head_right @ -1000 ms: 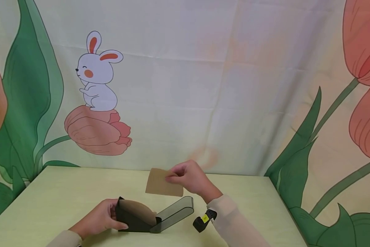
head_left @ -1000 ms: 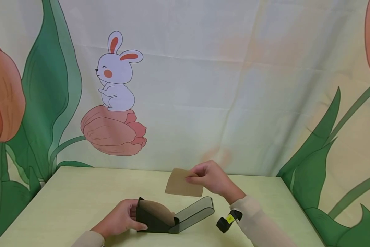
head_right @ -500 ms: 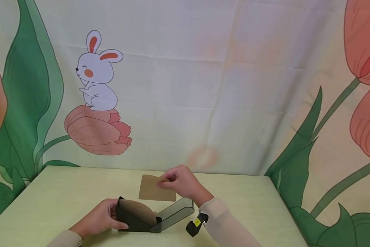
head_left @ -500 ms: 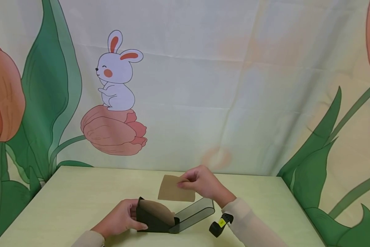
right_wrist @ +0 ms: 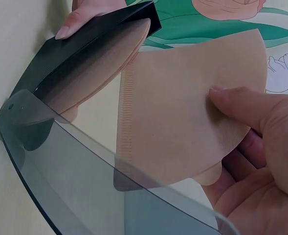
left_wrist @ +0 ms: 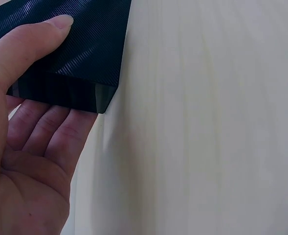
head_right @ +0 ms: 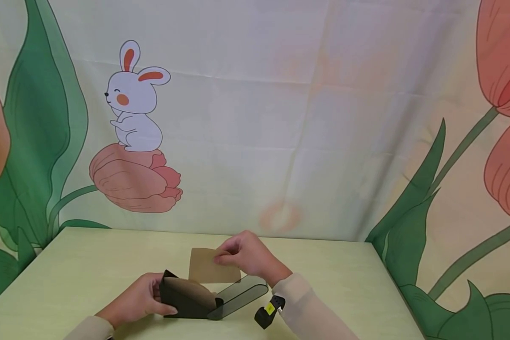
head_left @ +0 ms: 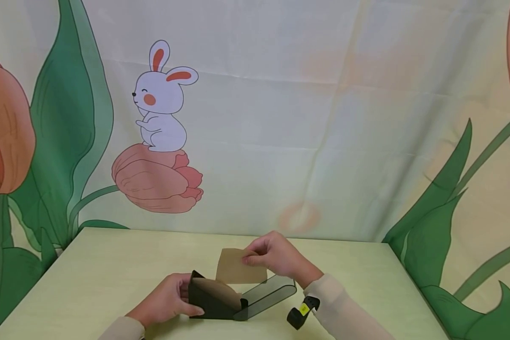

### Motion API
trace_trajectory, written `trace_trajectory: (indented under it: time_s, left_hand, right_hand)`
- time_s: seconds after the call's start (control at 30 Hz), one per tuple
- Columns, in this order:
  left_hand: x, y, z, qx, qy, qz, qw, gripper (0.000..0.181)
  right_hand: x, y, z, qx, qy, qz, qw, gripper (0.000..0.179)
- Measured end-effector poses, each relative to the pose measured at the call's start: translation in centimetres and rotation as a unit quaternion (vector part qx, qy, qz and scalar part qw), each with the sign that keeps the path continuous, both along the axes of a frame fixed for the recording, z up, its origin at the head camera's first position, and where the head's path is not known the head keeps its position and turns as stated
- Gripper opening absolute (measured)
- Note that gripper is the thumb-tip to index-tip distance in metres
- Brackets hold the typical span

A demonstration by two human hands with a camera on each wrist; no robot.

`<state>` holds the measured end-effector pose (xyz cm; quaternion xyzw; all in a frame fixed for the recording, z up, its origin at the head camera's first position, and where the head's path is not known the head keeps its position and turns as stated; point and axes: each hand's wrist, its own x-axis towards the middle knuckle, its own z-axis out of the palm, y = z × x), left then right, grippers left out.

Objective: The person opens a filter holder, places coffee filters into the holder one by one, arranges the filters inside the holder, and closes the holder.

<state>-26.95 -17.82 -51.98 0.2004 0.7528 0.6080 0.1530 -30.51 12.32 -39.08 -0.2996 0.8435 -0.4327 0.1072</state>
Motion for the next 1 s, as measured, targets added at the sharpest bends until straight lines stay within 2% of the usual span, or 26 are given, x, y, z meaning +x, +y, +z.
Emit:
trace_trajectory:
  time_s: [0.3, 0.53, 0.87, 1.0]
  left_hand:
    - [0.1, 0.0, 0.1, -0.004, 0.001, 0.000, 1.0000, 0.048]
    - [0.1, 0.0, 0.2, -0.002, 0.004, -0.004, 1.0000, 0.048]
    - [0.0, 0.0, 0.1, 0.005, -0.002, -0.006, 1.0000, 0.049]
    - [-0.1, 0.0, 0.0, 0.003, 0.006, -0.007, 1.0000, 0.047]
  right_hand:
    - [0.5, -0.5, 0.3, 0.012, 0.008, 0.016, 0.9998, 0.006]
    - [1.0, -1.2, 0.2, 0.002, 0.006, 0.034, 0.9994, 0.006]
    - [1.5, -2.3, -0.2, 0.016, 0.008, 0.031, 0.9994, 0.008]
    - [1.5, -2.7, -0.5, 0.024, 0.013, 0.032, 0.9991, 0.008]
